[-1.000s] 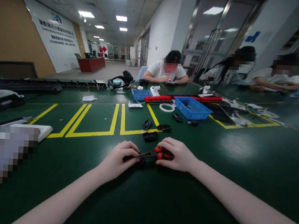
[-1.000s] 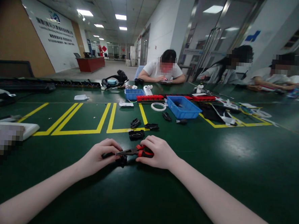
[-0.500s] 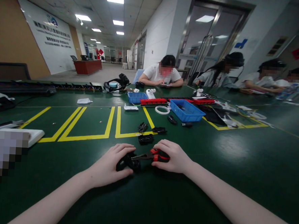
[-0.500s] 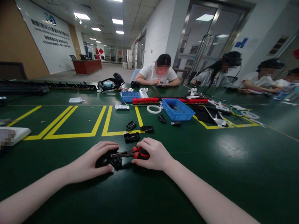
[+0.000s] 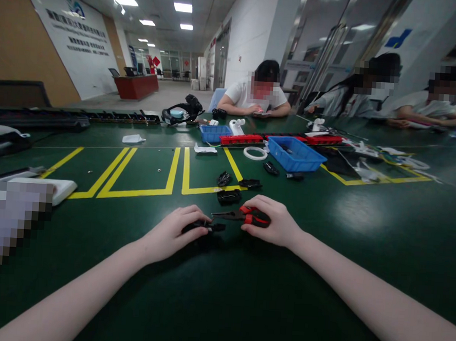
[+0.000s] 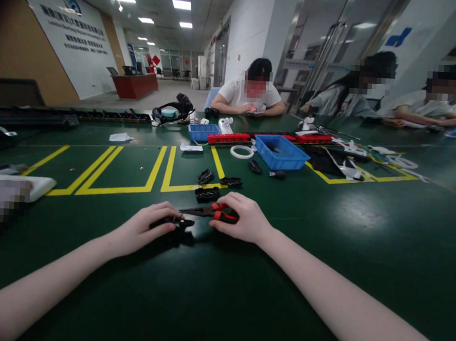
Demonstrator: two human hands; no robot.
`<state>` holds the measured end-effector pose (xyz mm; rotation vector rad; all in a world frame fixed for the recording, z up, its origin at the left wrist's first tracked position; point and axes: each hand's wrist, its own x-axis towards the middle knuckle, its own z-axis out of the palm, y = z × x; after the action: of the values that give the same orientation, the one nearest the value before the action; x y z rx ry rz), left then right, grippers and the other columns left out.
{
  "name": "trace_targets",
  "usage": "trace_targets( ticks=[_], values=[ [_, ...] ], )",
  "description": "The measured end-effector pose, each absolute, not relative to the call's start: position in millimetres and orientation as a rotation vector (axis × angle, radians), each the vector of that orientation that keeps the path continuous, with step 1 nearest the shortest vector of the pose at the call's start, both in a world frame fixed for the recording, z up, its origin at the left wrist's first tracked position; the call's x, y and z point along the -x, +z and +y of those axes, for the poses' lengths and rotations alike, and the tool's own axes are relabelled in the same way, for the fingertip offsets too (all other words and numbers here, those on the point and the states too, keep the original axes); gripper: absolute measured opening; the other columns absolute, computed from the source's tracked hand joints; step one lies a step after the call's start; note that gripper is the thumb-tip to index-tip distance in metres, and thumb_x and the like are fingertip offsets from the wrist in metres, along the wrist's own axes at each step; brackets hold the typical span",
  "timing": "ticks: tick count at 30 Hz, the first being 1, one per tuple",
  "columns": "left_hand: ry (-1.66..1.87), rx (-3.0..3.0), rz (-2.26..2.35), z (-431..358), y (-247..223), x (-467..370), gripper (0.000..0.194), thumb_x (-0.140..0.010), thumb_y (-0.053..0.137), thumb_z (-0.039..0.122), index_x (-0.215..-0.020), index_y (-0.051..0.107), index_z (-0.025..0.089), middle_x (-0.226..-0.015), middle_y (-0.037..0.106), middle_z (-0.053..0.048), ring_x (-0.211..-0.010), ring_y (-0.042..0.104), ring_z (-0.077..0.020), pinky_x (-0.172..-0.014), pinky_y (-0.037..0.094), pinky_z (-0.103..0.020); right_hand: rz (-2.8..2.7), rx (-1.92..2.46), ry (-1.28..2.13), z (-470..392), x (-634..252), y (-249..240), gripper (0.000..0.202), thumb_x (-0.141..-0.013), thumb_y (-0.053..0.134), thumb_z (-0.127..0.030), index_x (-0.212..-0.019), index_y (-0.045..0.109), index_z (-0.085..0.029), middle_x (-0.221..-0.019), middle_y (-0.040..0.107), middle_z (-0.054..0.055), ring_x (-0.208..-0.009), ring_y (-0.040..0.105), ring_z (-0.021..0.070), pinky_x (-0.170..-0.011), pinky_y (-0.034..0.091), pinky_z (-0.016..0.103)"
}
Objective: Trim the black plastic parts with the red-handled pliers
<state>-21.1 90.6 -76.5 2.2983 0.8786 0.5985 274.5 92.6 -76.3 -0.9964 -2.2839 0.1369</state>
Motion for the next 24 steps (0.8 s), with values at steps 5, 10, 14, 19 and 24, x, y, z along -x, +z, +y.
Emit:
trace_targets(
  ticks=[5,10,14,19,24],
  values=[
    [0.576,-2.018,0.899,89.3,-71.9,22.6,0.026,-0.101,0.048,0.038,-0.108,0.066,0.02,-0.09,0.066,-0.002,-0.082,0.063,-0.0172,-0.071,0.051,-0.029,-2.2,0.981,0.156,95.9,-274.6,-78.2,0.029,-0.081,0.071,-0.042,-0.098,0.064,-0.02,-0.09,0.07,0.006,-0.081,0.067,0.0203,-0.072,0.054,0.034],
    [0.586,-1.728,0.83,84.7,-73.6,20.0,0.032,-0.099,0.05,0.044,-0.107,0.067,0.019,-0.095,0.07,-0.005,-0.082,0.066,-0.0179,-0.077,0.055,-0.033,-2.187,1.003,0.17,96.7,-273.7,-78.8,0.03,-0.081,0.071,-0.045,-0.097,0.064,-0.021,-0.09,0.07,0.006,-0.08,0.067,0.0206,-0.071,0.054,0.034],
    [0.589,-1.58,0.776,83.6,-77.9,18.3,0.038,-0.097,0.052,0.05,-0.1,0.069,0.016,-0.092,0.072,-0.008,-0.077,0.066,-0.0185,-0.076,0.057,-0.035,-2.166,1.027,0.185,97.0,-273.0,-79.2,0.029,-0.08,0.071,-0.044,-0.096,0.064,-0.021,-0.089,0.07,0.005,-0.077,0.066,0.0199,-0.069,0.054,0.033],
    [0.647,-1.624,0.796,85.6,-79.3,20.1,0.035,-0.097,0.054,0.047,-0.1,0.069,0.016,-0.091,0.071,-0.006,-0.078,0.066,-0.0174,-0.074,0.056,-0.033,-2.159,1.025,0.2,96.9,-272.1,-79.3,0.028,-0.081,0.07,-0.043,-0.097,0.064,-0.02,-0.09,0.07,0.006,-0.076,0.066,0.0194,-0.068,0.053,0.033],
    [0.681,-1.759,0.875,86.6,-75.9,24.1,0.032,-0.098,0.052,0.044,-0.102,0.07,0.018,-0.087,0.069,-0.004,-0.075,0.064,-0.0157,-0.069,0.055,-0.028,-2.175,1.051,0.181,96.1,-271.8,-78.0,0.028,-0.081,0.069,-0.044,-0.096,0.064,-0.021,-0.091,0.071,0.006,-0.077,0.066,0.0204,-0.068,0.053,0.034]
  ],
)
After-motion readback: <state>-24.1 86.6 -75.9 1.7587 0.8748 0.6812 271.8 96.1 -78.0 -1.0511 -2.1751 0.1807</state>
